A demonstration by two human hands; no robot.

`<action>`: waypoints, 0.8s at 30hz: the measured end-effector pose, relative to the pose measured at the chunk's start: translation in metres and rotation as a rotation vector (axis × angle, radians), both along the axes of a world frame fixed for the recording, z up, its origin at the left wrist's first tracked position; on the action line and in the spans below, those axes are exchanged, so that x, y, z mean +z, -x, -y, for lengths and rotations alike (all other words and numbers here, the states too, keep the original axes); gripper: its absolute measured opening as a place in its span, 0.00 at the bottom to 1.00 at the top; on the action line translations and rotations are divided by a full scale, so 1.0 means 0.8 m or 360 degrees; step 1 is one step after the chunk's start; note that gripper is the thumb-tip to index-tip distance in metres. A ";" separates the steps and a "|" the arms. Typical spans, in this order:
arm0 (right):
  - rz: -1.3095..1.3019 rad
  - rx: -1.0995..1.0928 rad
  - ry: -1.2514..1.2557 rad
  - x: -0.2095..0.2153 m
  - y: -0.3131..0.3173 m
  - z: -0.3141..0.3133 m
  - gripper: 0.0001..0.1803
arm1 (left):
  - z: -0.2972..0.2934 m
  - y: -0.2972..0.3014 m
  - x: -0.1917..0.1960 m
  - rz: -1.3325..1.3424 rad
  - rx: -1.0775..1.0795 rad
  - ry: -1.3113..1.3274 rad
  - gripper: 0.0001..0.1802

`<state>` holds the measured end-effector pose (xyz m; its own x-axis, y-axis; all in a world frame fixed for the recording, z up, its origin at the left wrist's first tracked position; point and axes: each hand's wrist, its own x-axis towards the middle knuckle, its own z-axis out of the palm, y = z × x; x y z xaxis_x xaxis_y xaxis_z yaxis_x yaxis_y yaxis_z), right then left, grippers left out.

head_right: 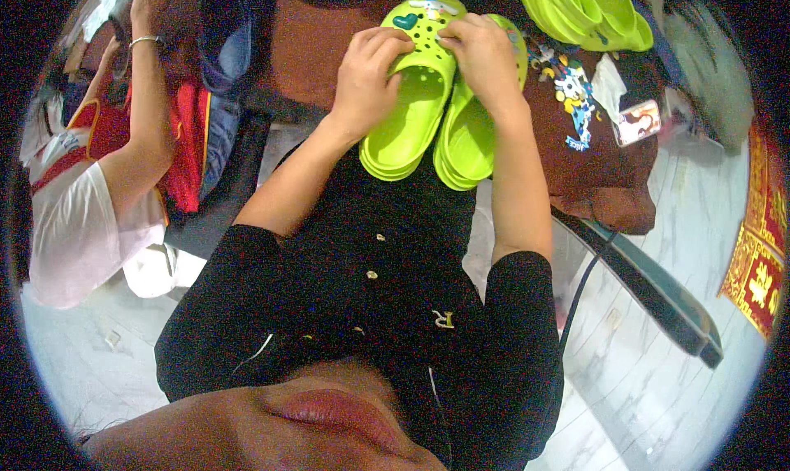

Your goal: Attaching decorative jibbitz charms to the holes of foam clogs.

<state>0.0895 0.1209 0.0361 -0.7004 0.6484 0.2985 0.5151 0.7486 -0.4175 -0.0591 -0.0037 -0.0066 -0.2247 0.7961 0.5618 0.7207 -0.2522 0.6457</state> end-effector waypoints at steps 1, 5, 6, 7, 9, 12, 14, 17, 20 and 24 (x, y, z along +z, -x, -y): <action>0.0082 0.0052 -0.0161 -0.005 0.000 -0.001 0.07 | -0.001 -0.001 0.000 -0.0014 0.0002 0.0014 0.21; 0.0397 0.0185 -0.0424 0.007 -0.002 0.011 0.10 | 0.000 -0.002 0.000 -0.0044 0.0016 0.0049 0.21; 0.0461 0.0217 -0.0420 0.011 -0.002 0.015 0.12 | 0.001 -0.001 0.000 -0.0049 0.0007 0.0046 0.21; 0.0574 0.0167 -0.0401 0.018 -0.004 0.023 0.15 | 0.001 -0.001 -0.001 -0.0056 0.0009 0.0045 0.21; 0.0648 0.0146 -0.0431 0.025 -0.006 0.032 0.16 | 0.001 -0.001 -0.001 -0.0066 0.0002 0.0043 0.21; 0.0708 0.0164 -0.0489 0.024 -0.007 0.035 0.17 | 0.000 -0.002 0.000 -0.0076 0.0006 0.0038 0.21; 0.0692 0.0197 -0.0512 0.019 -0.007 0.034 0.17 | 0.000 -0.002 0.001 -0.0088 0.0005 0.0029 0.21; 0.0672 0.0272 -0.0616 0.012 -0.004 0.032 0.14 | -0.002 -0.003 0.002 -0.0096 0.0003 0.0038 0.21; 0.0705 0.0285 -0.0598 0.008 -0.002 0.027 0.12 | -0.004 -0.003 -0.002 -0.0144 0.0014 0.0029 0.20; 0.0817 0.0266 -0.0521 0.014 0.000 0.027 0.15 | -0.002 -0.004 0.002 -0.0140 0.0018 0.0092 0.20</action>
